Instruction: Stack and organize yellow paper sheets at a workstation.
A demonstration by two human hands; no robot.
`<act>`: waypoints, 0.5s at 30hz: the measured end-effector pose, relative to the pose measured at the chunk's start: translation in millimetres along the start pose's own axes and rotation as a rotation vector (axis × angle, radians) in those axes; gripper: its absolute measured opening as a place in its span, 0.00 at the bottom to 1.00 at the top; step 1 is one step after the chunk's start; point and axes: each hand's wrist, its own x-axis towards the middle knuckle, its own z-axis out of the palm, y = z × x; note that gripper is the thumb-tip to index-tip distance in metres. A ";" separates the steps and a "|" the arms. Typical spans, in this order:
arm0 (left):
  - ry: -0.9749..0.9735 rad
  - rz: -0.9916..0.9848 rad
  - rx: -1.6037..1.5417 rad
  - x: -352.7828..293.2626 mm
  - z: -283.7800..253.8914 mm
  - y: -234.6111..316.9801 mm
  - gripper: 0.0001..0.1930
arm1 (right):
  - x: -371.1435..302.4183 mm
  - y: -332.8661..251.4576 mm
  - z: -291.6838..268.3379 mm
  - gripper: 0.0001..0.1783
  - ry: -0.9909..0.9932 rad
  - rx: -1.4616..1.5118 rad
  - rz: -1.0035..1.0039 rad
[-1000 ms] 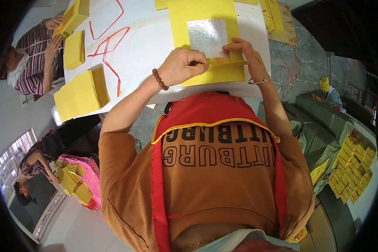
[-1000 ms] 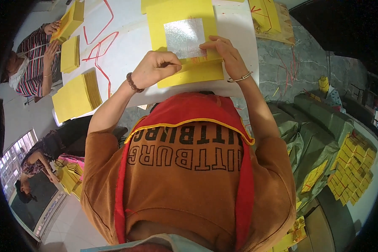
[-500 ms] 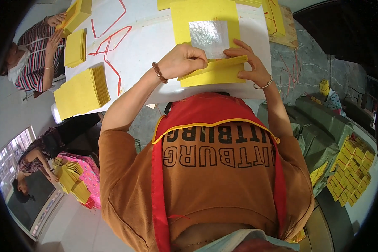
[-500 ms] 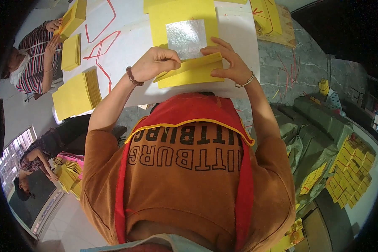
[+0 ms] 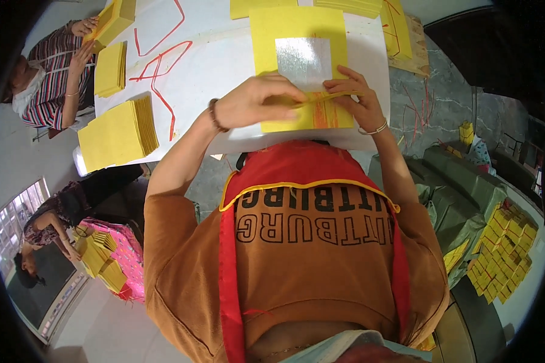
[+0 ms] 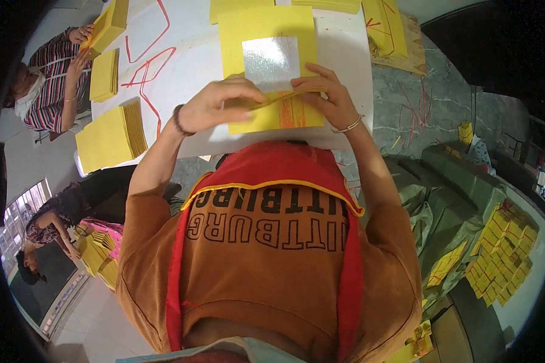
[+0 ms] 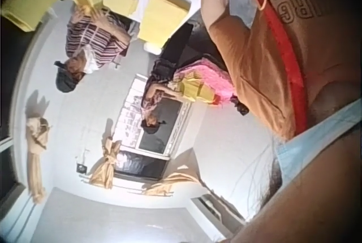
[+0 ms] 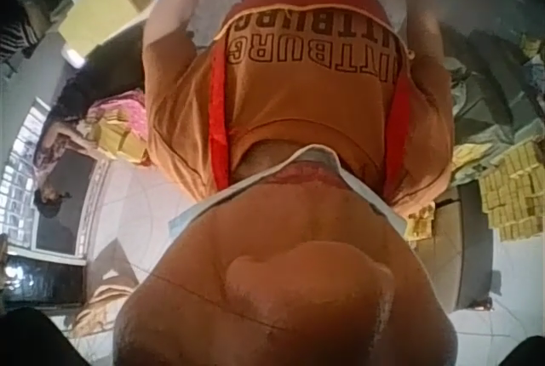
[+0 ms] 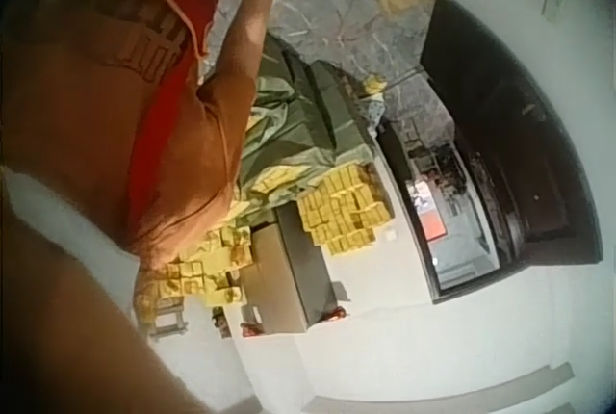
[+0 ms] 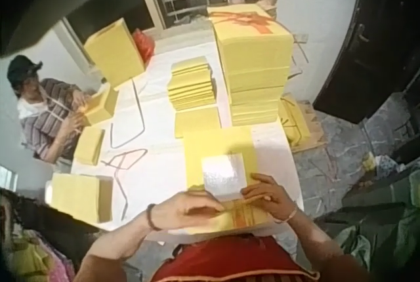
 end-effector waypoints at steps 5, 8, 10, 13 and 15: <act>0.271 0.379 0.626 -14.6 -1.0 -19.4 0.22 | 5.8 0.0 2.7 0.11 0.067 0.056 0.053; 0.436 0.366 0.887 -13.0 3.8 -30.4 0.21 | 14.4 -2.5 -4.4 0.09 0.056 -0.206 -0.082; 0.480 0.403 0.813 -10.4 3.3 -32.6 0.16 | 20.1 -4.8 -11.1 0.08 0.066 -0.429 -0.139; 0.562 0.242 0.539 -1.4 -6.8 -29.7 0.11 | 31.0 -6.2 -20.0 0.08 -0.018 -0.470 -0.197; 0.580 0.044 0.391 11.0 -13.5 -28.0 0.12 | 37.6 -5.8 -16.4 0.10 0.170 -0.278 0.200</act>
